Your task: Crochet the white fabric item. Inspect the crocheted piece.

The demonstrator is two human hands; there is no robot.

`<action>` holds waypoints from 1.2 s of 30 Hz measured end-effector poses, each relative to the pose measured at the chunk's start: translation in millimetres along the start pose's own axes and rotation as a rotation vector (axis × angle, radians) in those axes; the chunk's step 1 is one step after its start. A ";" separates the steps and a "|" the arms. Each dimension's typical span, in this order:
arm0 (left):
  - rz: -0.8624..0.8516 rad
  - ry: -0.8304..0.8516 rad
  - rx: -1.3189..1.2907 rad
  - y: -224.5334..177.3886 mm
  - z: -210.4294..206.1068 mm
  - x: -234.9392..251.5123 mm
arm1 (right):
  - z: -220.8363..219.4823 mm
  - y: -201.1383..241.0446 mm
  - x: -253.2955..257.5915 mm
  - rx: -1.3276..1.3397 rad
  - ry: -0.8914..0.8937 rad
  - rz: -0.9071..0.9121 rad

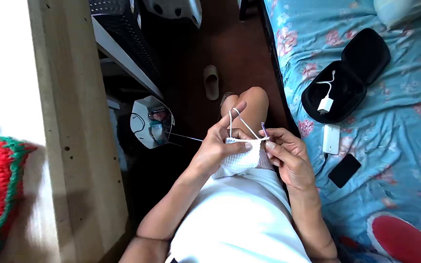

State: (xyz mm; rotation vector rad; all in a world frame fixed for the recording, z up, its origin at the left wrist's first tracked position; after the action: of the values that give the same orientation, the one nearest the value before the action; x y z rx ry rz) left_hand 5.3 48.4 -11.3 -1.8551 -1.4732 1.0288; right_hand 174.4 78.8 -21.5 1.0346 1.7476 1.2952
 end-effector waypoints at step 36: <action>-0.121 -0.075 0.137 0.2 -9.7 -0.1 | 17.0 41.6 -29.7 -1.357 -0.073 0.704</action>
State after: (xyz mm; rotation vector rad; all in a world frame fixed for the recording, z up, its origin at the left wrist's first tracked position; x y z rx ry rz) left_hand 13.5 48.7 -6.1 -1.6285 -1.4989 1.1212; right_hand 209.7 65.9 17.2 0.7749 0.1045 2.2582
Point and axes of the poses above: each hand's wrist, its own x-axis towards the middle knuckle, its own z-axis out of the back of the hand, y = z × x, the point moved 5 cm from there along x, towards the middle knuckle, and after that the axes turned 6 degrees about -x, right-handed, at the moved point
